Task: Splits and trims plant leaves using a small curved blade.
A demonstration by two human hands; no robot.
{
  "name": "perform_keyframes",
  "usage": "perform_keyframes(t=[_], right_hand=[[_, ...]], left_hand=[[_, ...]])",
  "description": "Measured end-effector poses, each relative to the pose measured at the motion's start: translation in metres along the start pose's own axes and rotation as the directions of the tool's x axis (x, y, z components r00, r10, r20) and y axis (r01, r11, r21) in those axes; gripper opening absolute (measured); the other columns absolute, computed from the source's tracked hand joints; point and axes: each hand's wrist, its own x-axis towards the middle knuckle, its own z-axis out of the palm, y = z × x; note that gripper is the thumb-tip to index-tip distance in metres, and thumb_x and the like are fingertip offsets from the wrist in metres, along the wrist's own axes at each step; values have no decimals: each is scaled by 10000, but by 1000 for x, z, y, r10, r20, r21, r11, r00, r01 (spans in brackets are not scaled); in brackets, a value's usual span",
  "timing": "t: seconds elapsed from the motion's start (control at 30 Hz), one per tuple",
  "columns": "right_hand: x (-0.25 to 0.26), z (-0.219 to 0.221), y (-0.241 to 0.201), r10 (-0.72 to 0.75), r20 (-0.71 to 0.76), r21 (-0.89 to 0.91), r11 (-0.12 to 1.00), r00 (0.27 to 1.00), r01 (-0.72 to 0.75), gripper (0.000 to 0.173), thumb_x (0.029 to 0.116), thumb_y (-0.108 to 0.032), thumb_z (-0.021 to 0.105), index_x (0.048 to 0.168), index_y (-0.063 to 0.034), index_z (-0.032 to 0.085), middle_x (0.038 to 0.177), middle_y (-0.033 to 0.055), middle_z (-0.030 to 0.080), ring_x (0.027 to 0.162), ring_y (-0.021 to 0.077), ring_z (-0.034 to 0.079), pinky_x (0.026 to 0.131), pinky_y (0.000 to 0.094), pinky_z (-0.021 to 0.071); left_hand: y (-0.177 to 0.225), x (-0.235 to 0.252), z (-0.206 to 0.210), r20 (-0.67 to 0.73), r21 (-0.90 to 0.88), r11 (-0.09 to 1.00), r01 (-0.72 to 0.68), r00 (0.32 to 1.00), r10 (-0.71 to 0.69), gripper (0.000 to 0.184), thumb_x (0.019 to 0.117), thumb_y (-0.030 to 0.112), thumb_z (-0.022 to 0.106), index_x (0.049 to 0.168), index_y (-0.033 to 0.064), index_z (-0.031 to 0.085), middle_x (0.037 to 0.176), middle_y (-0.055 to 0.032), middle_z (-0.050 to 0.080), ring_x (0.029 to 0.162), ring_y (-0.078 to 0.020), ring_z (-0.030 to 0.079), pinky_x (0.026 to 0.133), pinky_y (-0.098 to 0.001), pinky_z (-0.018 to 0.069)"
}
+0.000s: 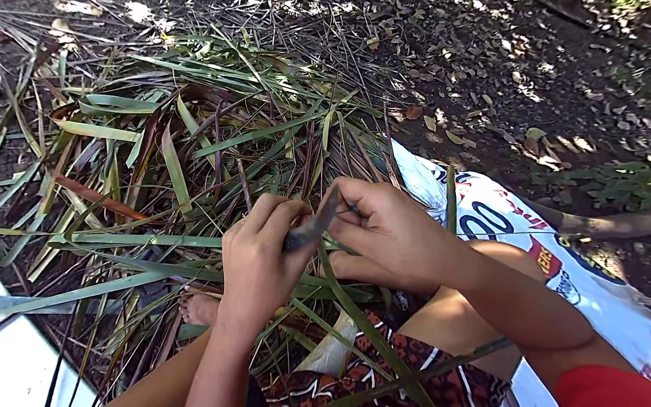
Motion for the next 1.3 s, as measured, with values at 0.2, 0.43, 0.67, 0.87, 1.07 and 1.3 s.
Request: perform_keyframes(t=[0.2, 0.43, 0.67, 0.87, 1.07, 1.3], right_hand=[[-12, -9, 3, -139, -142, -40, 990, 980, 135, 38, 937, -93, 603, 902, -106, 610, 595, -105, 426, 476, -65, 369, 430, 77, 315], [-15, -15, 3, -259, -158, -150, 960, 953, 236, 22, 926, -66, 610, 907, -57, 617, 641, -87, 440, 522, -78, 366, 471, 47, 312], [-15, -5, 3, -507, -97, -431, 797, 857, 423, 96, 952, -59, 560, 904, -7, 624, 737, 0, 491, 621, -13, 410, 554, 73, 343], [-17, 6, 10, -294, -245, -202, 948, 924, 247, 132, 996, -103, 562, 1020, 0, 640, 707, -47, 489, 570, -70, 392, 526, 43, 343], [-20, 12, 4, -194, -335, -35, 981, 922, 193, 112, 962, -31, 579, 1032, 6, 657, 823, -32, 597, 637, -78, 503, 588, 53, 454], [-21, 12, 3, -181, -350, 107, 967, 919, 231, 84, 920, 9, 606, 983, -8, 660, 909, -15, 624, 740, -35, 588, 652, 90, 517]], left_hand=[[-42, 6, -39, -78, 138, 940, 313, 949, -305, 194, 936, 178, 601, 952, 8, 694, 858, -58, 612, 654, -61, 481, 572, -224, 375], [-5, 3, -37, -83, -123, 971, 204, 973, -215, 224, 991, 272, 642, 1058, 66, 698, 948, 44, 601, 693, 60, 497, 589, -90, 402], [23, 0, -29, 98, -164, 979, 119, 990, -104, 244, 971, 210, 626, 1157, 79, 713, 1148, -10, 633, 692, 61, 466, 566, -90, 363], [39, -14, -29, 256, -398, 870, 290, 946, -198, 447, 1062, 590, 334, 1105, 164, 462, 801, 80, 496, 676, 72, 466, 594, -109, 394], [32, -12, -5, 341, -491, 780, 388, 909, -238, 203, 1072, 337, 506, 1078, 135, 497, 774, 105, 558, 674, 68, 540, 616, -99, 458], [34, -10, 0, 289, -628, 659, 414, 910, -296, 361, 993, 228, 644, 1321, 142, 521, 785, 115, 670, 626, 42, 602, 568, -108, 507]])
